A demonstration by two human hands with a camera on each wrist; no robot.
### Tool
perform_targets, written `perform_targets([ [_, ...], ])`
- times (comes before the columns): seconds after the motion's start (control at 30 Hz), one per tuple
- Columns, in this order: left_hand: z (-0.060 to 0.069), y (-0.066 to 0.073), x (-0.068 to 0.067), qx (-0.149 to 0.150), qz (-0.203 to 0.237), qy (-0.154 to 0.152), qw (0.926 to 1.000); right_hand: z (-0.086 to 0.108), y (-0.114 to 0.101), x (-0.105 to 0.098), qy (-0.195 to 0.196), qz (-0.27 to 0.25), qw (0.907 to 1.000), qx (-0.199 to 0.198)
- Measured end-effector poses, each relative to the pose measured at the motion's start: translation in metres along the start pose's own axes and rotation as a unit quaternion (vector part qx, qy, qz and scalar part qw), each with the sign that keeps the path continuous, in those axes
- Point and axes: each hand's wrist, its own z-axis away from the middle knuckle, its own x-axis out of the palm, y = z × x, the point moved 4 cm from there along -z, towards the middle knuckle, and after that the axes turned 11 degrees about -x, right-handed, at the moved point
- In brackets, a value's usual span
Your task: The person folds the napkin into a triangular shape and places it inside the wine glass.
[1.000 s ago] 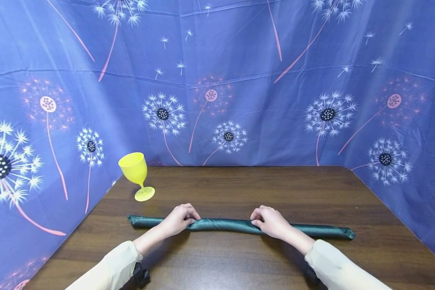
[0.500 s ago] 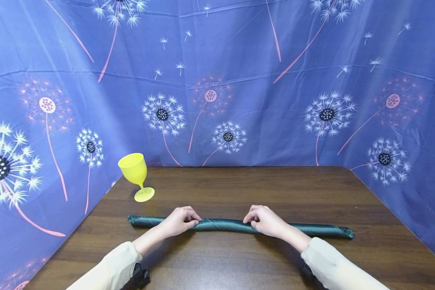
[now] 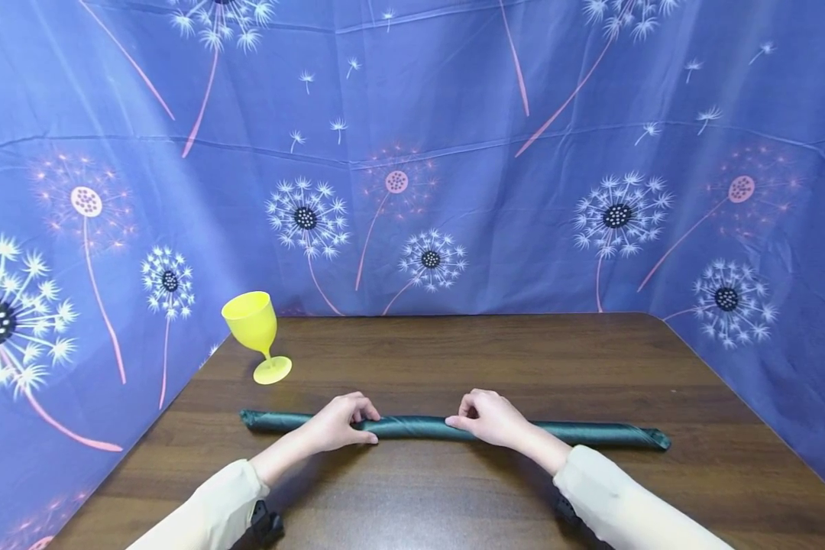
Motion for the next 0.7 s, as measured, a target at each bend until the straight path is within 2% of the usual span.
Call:
perform_targets([
  [0.2, 0.0, 0.0, 0.0, 0.002, -0.004, 0.004, 1.0, -0.005, 0.0, 0.002, -0.017, -0.018, 0.9997, 0.003],
  [0.43, -0.002, -0.002, 0.002, 0.002, -0.007, 0.009, 0.9999, -0.012, -0.003, 0.005, -0.065, -0.039, 0.9968, -0.024],
  [0.7, 0.0, 0.0, 0.001, -0.011, -0.013, 0.005, 0.9998, -0.019, -0.001, 0.011, -0.121, -0.059, 0.9909, -0.004],
])
